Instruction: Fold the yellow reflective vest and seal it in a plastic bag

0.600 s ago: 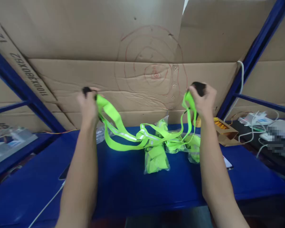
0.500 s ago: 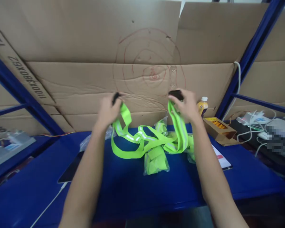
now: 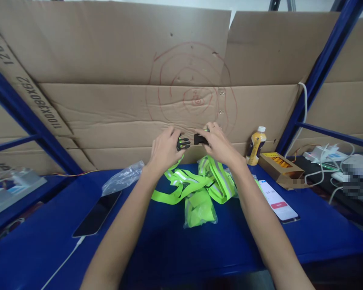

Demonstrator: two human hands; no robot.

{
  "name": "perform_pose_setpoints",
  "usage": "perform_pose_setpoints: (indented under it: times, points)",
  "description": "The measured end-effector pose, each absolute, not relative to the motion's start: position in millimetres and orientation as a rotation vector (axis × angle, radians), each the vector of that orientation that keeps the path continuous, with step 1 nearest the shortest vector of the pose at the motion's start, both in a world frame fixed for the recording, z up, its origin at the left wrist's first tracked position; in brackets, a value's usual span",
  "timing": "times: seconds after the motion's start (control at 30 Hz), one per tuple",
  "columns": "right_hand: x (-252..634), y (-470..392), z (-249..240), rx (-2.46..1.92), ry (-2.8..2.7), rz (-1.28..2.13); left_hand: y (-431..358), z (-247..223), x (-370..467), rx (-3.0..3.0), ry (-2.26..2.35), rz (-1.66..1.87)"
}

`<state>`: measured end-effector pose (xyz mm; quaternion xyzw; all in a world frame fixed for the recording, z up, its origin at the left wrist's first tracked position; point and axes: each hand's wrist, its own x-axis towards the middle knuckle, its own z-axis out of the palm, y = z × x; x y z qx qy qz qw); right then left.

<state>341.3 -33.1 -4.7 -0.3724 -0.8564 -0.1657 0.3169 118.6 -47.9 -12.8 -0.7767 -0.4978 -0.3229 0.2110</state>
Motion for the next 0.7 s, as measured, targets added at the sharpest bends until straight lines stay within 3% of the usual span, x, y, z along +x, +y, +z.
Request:
perform_pose_setpoints:
  times: [0.7]
  points:
    - [329, -31, -11, -1.011, -2.245, -0.561, -43, -18, 126, -2.255, -1.344, -0.990]
